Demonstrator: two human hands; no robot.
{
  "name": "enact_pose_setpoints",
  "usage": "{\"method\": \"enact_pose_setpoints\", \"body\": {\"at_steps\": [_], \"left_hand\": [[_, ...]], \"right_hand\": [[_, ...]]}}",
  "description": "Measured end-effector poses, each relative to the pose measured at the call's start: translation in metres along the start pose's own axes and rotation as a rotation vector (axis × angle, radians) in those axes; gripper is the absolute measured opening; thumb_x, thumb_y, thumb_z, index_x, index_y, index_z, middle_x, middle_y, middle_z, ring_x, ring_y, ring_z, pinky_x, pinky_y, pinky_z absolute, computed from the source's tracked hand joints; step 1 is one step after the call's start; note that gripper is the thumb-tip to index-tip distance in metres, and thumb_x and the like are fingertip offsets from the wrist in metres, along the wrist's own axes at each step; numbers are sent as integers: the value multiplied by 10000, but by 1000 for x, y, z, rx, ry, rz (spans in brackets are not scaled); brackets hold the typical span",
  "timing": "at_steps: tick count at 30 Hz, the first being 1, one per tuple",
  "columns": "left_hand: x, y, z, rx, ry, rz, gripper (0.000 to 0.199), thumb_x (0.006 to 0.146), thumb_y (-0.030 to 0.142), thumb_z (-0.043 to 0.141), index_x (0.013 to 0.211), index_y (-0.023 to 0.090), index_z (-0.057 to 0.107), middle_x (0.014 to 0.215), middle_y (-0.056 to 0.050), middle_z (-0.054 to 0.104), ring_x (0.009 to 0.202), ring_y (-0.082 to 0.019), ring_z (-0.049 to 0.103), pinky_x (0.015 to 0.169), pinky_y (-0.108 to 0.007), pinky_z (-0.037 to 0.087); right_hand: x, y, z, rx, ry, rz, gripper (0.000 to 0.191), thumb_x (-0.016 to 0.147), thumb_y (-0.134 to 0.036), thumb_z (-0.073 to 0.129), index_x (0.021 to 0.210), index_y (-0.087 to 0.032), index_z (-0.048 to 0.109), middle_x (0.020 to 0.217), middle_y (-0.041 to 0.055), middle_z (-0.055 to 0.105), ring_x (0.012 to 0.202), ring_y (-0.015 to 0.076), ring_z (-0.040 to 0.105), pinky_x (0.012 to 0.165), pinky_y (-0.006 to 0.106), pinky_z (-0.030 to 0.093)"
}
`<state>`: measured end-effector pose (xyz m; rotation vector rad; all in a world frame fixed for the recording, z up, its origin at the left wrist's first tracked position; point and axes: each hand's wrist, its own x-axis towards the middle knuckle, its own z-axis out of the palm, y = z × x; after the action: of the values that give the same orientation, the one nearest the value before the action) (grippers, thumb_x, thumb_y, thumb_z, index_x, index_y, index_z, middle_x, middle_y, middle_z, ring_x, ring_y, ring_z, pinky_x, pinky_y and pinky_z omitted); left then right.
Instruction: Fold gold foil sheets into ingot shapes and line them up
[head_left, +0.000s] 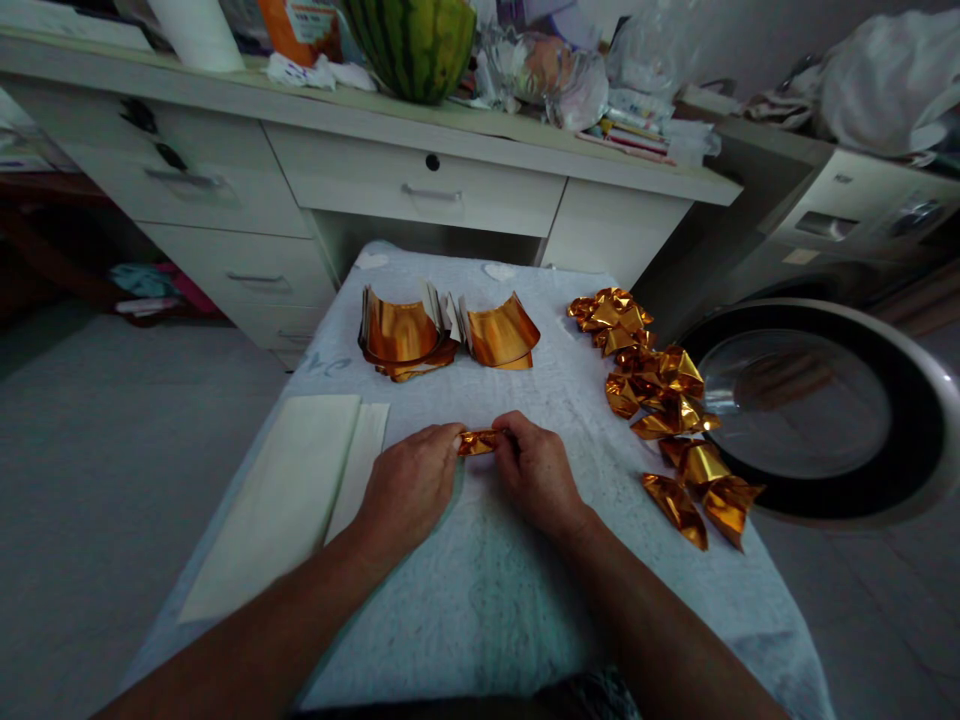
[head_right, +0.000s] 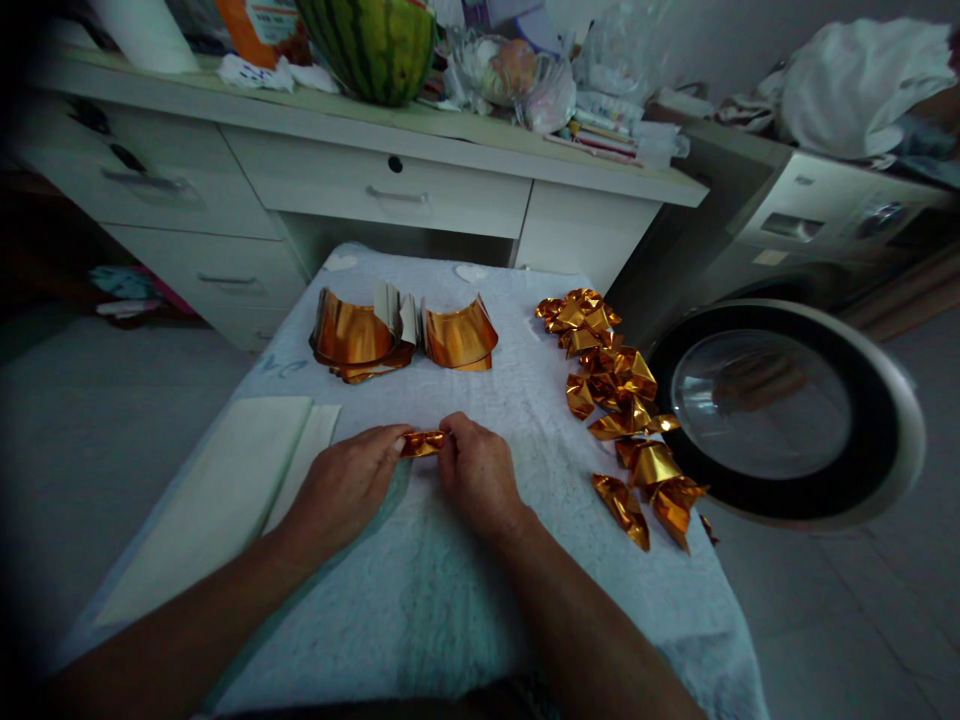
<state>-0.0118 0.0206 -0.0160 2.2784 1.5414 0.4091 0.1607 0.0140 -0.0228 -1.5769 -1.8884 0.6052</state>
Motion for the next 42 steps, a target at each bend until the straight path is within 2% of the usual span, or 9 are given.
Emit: {"method": "enact_pose_setpoints", "body": {"at_steps": [4, 9, 12, 20, 26, 35, 42], "left_hand": [[2, -1, 0, -63, -7, -19, 334, 1001, 236, 314, 1012, 187, 643, 943, -56, 725, 871, -217, 684, 770, -335, 506], [3, -1, 2, -46, -6, -39, 311, 969, 157, 348, 1091, 158, 634, 1083, -98, 723, 997, -238, 678, 864, -356, 501], [3, 2, 1, -5, -37, -57, 317, 961, 124, 344, 1087, 149, 634, 1078, -110, 726, 984, -236, 685, 856, -351, 506], [5, 8, -5, 98, -84, -125, 282, 947, 108, 380, 1062, 170, 631, 1001, -79, 742, 929, -244, 702, 779, -344, 505], [4, 9, -6, 135, -90, -123, 279, 932, 104, 409, 1077, 180, 635, 982, -72, 750, 905, -257, 713, 728, -340, 501], [2, 9, -1, 85, -90, -68, 307, 924, 97, 402, 1137, 152, 617, 1030, -93, 746, 960, -251, 702, 809, -346, 511], [2, 9, -5, 92, -69, -118, 321, 955, 134, 357, 1159, 179, 601, 980, -69, 752, 915, -250, 712, 748, -337, 502]], "right_hand": [[0, 1, 4, -25, -4, -6, 148, 880, -151, 471, 925, -187, 607, 746, 21, 670, 655, 154, 620, 628, 240, 405], [-1, 0, 4, -38, -17, -6, 201, 942, -232, 448, 849, -190, 621, 738, 21, 677, 655, 145, 626, 628, 227, 400], [0, 0, 4, -67, -33, -19, 247, 972, -253, 417, 857, -186, 625, 736, 26, 677, 654, 144, 625, 626, 225, 395], [0, -1, 7, -168, -72, -3, 230, 990, -233, 408, 919, -185, 621, 775, 34, 695, 687, 157, 649, 641, 228, 396], [-1, 2, 9, -214, -67, -31, 225, 995, -237, 399, 937, -184, 610, 761, 36, 696, 676, 160, 649, 626, 232, 384], [0, 0, 7, -261, -47, 9, 236, 991, -247, 394, 921, -187, 612, 724, 27, 691, 639, 159, 645, 591, 234, 363], [-2, -3, 9, -284, -63, -34, 250, 996, -244, 385, 945, -178, 621, 748, 38, 695, 666, 162, 649, 606, 237, 375]]}}
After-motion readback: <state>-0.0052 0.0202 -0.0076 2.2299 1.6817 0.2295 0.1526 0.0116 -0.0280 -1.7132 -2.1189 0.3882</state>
